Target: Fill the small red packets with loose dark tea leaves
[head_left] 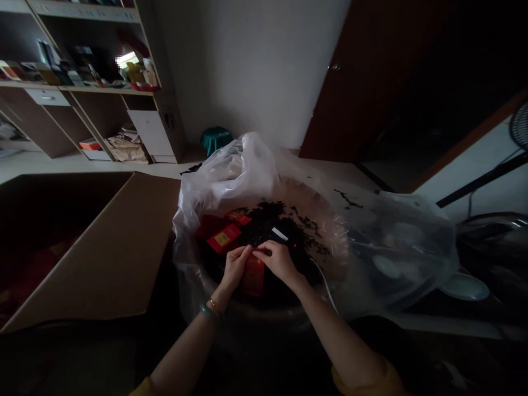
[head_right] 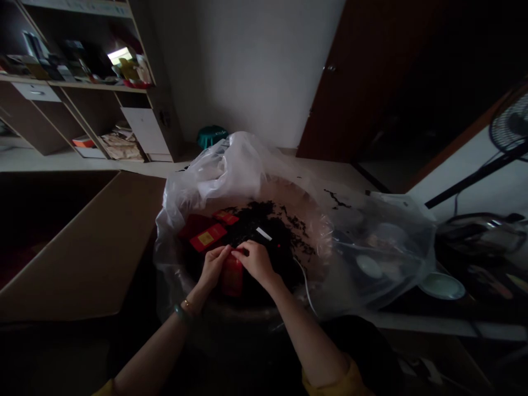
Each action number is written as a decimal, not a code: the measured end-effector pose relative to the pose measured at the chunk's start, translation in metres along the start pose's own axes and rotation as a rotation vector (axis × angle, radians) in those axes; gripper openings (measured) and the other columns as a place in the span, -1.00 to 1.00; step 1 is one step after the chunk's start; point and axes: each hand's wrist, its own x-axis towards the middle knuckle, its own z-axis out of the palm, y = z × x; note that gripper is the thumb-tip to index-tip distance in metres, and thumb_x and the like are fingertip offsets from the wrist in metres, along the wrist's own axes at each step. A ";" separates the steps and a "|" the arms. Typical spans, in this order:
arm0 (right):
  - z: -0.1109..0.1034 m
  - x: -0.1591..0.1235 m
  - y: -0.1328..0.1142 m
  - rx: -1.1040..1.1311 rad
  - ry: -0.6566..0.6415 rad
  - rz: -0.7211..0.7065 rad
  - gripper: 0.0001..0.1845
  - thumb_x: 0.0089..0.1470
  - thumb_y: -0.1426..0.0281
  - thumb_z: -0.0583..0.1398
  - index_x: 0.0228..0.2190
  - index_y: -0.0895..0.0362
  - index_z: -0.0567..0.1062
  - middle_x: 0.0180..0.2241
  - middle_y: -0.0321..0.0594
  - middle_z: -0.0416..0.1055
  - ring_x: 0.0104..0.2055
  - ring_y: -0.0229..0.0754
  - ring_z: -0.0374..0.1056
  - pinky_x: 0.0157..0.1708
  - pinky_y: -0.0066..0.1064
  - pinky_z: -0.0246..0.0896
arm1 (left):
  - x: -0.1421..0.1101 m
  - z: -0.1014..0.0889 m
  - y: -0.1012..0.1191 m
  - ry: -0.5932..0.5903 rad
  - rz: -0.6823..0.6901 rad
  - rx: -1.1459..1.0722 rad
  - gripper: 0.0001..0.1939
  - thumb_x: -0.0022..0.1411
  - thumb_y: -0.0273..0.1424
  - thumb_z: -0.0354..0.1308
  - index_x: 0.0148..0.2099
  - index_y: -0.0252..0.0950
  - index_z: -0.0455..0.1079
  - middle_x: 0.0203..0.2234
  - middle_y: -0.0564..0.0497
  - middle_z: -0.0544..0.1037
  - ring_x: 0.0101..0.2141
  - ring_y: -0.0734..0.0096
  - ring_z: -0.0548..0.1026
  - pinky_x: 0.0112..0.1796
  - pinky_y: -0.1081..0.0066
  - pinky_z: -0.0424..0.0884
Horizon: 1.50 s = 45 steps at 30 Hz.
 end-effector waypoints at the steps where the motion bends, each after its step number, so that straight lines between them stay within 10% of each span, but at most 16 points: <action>1: 0.002 -0.001 -0.001 0.027 0.020 0.024 -0.85 0.01 0.29 0.24 -0.48 0.10 0.54 -0.44 -0.21 0.51 -0.37 -0.17 0.43 -0.29 -0.39 0.32 | 0.000 0.000 0.000 -0.007 -0.010 -0.007 -0.50 -0.14 0.03 0.28 -0.57 -0.37 0.40 -0.72 0.13 0.35 -0.64 0.61 0.20 -0.59 0.54 0.08; 11: -0.005 -0.005 0.007 0.171 0.051 0.098 -0.77 0.04 0.32 0.12 -0.49 0.12 0.55 -0.42 -0.17 0.54 -0.36 -0.13 0.45 -0.30 -0.37 0.34 | 0.002 0.001 0.003 -0.076 0.025 0.103 -0.61 -0.16 -0.09 0.34 -0.47 -0.36 0.52 -0.61 0.03 0.52 -0.55 0.45 0.39 -0.50 0.50 0.28; 17: -0.004 -0.010 0.018 0.453 -0.092 0.252 -0.65 -0.02 0.20 0.17 -0.24 0.16 0.52 -0.42 -0.21 0.51 -0.60 -0.28 0.32 -0.68 -0.47 0.23 | 0.004 -0.002 -0.004 -0.026 0.113 0.178 -0.70 -0.10 -0.21 0.30 -0.40 -0.37 0.53 -0.53 -0.02 0.58 -0.50 0.39 0.47 -0.46 0.48 0.37; 31: 0.004 -0.015 0.015 0.631 0.008 0.248 -0.26 -0.12 0.36 0.24 0.13 0.15 0.19 -0.49 -0.34 0.47 -0.50 -0.25 0.38 -0.48 -0.40 0.38 | 0.002 -0.003 -0.003 -0.011 0.198 0.237 -0.78 -0.05 -0.27 0.25 -0.42 -0.34 0.54 -0.48 -0.03 0.61 -0.41 0.32 0.52 -0.32 0.42 0.41; 45: 0.003 -0.008 0.025 0.529 0.222 0.203 -0.37 0.04 0.23 0.16 0.13 0.13 0.21 -0.40 -0.20 0.51 -0.49 -0.20 0.41 -0.49 -0.36 0.38 | -0.001 0.003 0.000 -0.121 0.010 0.086 -0.53 -0.15 -0.18 0.36 -0.20 -0.37 0.50 -0.37 -0.05 0.62 -0.38 0.31 0.53 -0.35 0.43 0.42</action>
